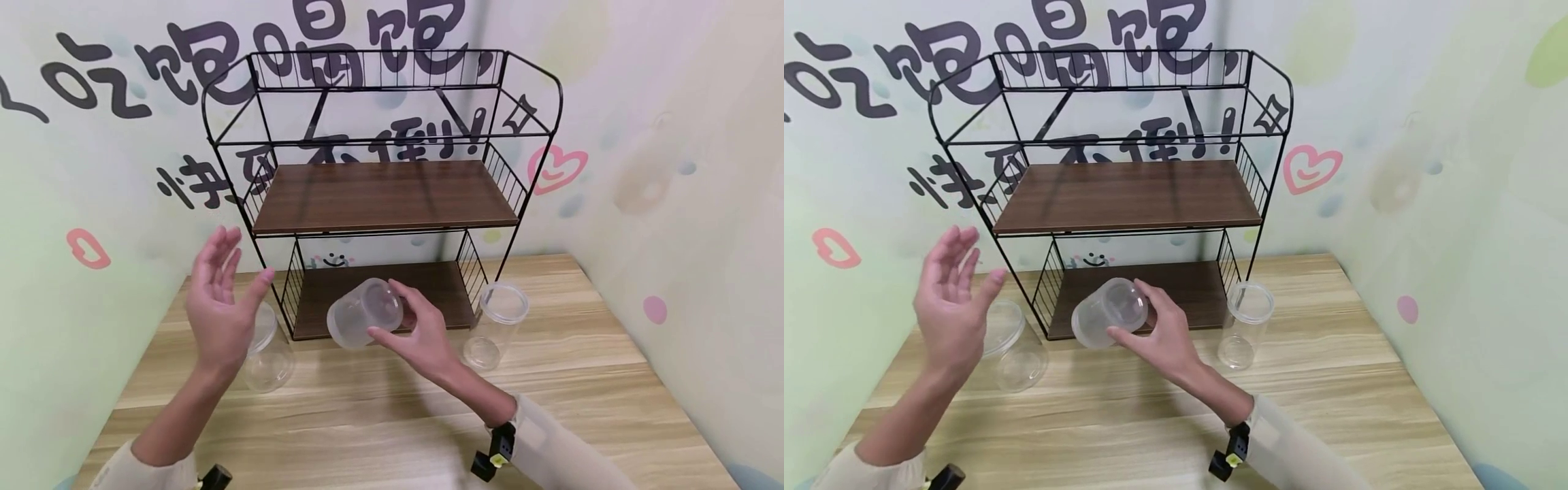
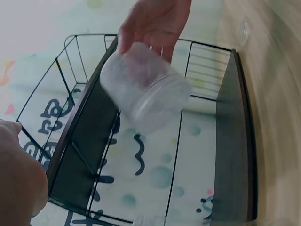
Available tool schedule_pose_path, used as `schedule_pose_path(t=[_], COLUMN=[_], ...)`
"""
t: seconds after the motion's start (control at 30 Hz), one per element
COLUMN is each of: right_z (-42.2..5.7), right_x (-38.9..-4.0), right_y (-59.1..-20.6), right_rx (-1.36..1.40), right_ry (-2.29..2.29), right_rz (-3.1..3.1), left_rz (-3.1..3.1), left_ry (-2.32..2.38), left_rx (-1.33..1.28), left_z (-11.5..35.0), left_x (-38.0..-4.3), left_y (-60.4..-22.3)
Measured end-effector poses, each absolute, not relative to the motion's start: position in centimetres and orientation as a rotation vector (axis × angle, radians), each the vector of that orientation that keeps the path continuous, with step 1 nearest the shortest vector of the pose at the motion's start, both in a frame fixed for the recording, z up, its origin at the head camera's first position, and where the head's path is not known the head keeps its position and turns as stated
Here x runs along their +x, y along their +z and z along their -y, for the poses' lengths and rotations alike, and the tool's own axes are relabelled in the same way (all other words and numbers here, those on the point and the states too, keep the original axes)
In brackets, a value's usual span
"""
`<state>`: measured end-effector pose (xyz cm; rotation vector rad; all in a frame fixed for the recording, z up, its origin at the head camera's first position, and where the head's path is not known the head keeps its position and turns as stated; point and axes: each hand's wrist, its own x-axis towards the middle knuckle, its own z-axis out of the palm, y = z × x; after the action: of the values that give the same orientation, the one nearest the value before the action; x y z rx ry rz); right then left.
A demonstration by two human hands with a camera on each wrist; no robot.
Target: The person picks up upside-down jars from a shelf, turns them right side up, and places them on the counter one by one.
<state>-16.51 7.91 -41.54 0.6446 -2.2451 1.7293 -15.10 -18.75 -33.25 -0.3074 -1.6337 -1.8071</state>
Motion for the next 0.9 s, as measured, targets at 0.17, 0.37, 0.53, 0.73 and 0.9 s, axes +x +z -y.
schedule_pose_path(t=[0.17, 0.37, 0.53, 0.73, 0.9], right_z=[-8.1, -8.3, -8.5, -8.6, -8.5], right_x=[-15.9, -15.2, -14.9, -14.8, -14.7], right_y=[-41.1, -40.6, -40.6, -40.8, -41.0], right_rx=[0.607, 0.584, 0.577, 0.543, 0.529], right_ry=[1.968, 2.196, 2.239, 2.264, 2.455], right_rz=[2.101, 1.941, 1.9, 1.862, 1.693], left_rz=[1.838, 2.185, 2.188, 2.184, 2.188], left_ry=[-1.847, -1.859, -2.043, -2.253, -2.335], left_rx=[-0.367, -0.405, -0.447, -0.401, -0.368], left_z=[17.3, 15.8, 14.7, 13.5, 12.5], left_x=[-13.5, -12.9, -13.2, -13.7, -13.9], left_y=[-34.4, -36.0, -37.3, -38.8, -39.8])
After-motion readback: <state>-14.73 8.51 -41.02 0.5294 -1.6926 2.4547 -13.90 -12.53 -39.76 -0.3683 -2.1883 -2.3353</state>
